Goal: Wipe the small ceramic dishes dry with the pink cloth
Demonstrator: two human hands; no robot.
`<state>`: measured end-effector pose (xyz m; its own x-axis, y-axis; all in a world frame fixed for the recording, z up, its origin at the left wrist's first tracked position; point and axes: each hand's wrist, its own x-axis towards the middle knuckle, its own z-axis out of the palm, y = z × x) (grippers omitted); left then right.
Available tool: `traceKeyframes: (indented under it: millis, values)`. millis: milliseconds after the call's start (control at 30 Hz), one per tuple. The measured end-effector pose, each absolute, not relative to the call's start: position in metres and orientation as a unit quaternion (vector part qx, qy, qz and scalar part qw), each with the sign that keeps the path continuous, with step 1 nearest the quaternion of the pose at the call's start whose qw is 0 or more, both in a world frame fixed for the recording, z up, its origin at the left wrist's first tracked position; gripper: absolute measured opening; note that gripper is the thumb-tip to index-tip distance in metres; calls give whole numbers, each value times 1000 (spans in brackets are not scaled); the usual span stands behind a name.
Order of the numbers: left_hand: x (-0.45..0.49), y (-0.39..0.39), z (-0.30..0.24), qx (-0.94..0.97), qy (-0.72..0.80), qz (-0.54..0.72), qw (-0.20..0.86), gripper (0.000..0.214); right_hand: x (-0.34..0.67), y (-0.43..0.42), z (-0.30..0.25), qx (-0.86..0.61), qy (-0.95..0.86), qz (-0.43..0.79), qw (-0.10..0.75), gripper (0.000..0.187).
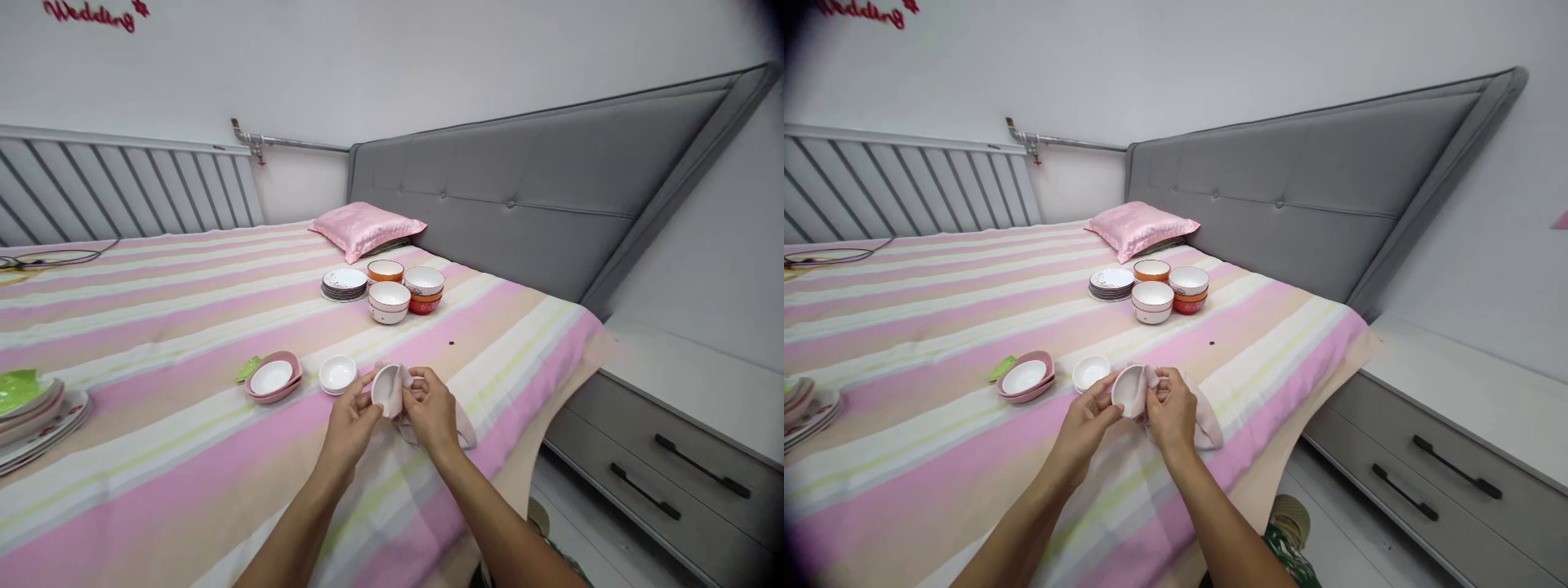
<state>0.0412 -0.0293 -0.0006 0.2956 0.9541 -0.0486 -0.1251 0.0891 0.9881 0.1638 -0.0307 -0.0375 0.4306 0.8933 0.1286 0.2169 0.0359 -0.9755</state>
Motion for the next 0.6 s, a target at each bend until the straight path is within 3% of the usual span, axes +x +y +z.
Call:
traceKeyframes:
  millis: [167, 367, 600]
  values:
    - [32, -25, -2, 629, 388, 406, 538, 54, 169, -32, -37, -613, -486, 258, 567, 20]
    - [21, -22, -5, 765, 424, 309, 372, 40, 167, -38, -28, -617, -588, 140, 504, 28]
    - [21, -19, -9, 800, 439, 275, 302, 19, 162, -43, -21, -576, -680, 41, 452, 35]
